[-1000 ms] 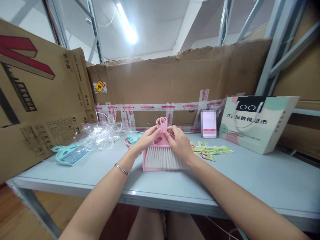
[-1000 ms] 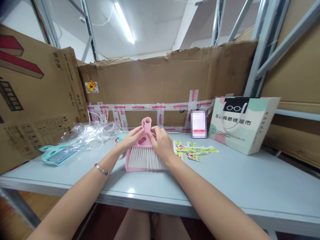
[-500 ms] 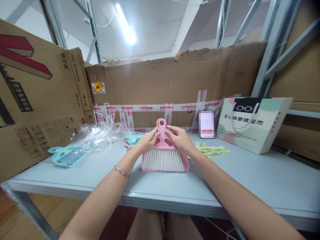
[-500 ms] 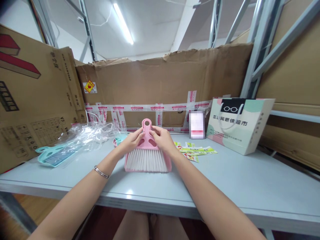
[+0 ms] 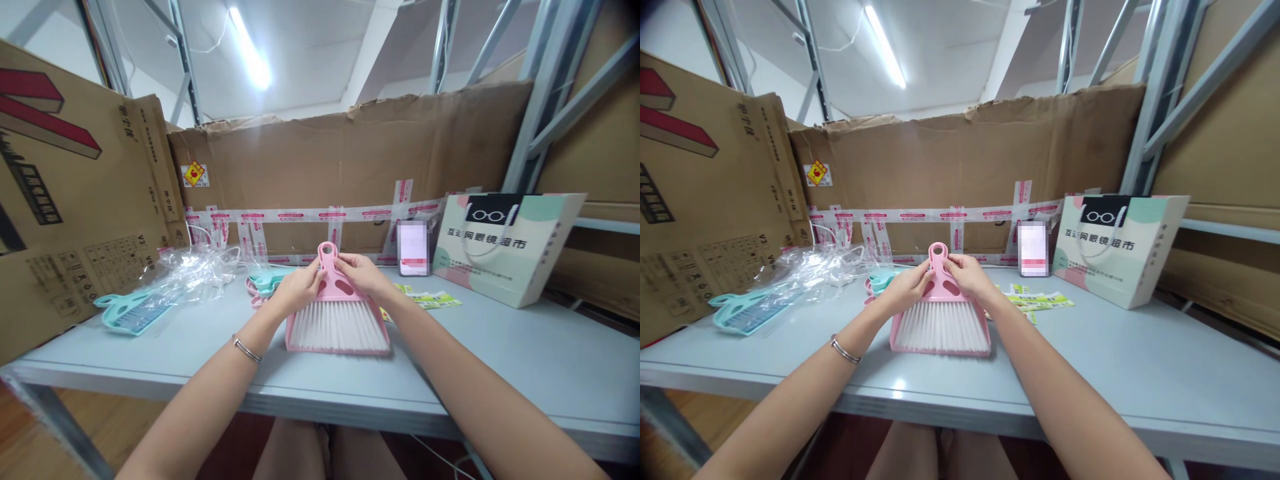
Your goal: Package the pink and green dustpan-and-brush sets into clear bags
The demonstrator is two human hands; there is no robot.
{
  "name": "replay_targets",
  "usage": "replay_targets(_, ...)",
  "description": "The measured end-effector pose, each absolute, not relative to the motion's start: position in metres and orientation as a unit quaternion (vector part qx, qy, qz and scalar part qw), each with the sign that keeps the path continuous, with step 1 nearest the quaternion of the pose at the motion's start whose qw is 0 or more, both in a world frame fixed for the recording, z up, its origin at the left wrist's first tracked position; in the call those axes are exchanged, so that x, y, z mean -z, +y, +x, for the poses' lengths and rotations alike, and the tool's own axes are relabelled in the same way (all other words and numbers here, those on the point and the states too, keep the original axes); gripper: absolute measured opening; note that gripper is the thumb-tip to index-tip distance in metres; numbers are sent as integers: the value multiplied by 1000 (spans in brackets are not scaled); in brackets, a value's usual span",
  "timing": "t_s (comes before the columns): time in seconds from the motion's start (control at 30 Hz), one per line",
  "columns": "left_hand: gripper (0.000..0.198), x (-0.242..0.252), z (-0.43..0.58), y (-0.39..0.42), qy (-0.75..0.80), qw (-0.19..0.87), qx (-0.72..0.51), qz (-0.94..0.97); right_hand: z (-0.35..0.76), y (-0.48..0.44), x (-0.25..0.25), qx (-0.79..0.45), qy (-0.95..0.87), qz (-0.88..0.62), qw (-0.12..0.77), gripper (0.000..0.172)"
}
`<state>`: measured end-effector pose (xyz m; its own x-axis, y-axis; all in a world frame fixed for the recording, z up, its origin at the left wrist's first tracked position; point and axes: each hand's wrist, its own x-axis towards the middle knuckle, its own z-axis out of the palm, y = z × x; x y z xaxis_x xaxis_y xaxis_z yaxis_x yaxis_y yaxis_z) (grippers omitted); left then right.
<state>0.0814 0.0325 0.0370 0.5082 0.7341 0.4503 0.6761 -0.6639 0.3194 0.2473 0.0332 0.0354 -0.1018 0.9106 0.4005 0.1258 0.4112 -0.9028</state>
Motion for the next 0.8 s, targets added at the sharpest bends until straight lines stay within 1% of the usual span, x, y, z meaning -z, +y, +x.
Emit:
replay_targets(0.07,46,-38,81,32,413,43,-270,869,248,29,-39,-418,-635,-396,515,27)
replay_targets(0.13,45,-38,81,32,414,35,-254,873,248,25,-41,-442,-617,-407,509,25)
replay_targets(0.27,42,-37,84,32,411,32,-240,879,247,25,-42,-423,-592,-454,514,15)
replay_targets(0.4,40,-35,87,32,418,30,-231,878,243,27,-42,-381,-581,-500,518,11)
replay_targets(0.63,41,-34,86,33,424,25,-228,876,241,29,-42,-381,-573,-507,520,9)
replay_targets(0.8,42,-33,84,37,421,37,-244,873,247,31,-36,-423,-592,-440,526,19)
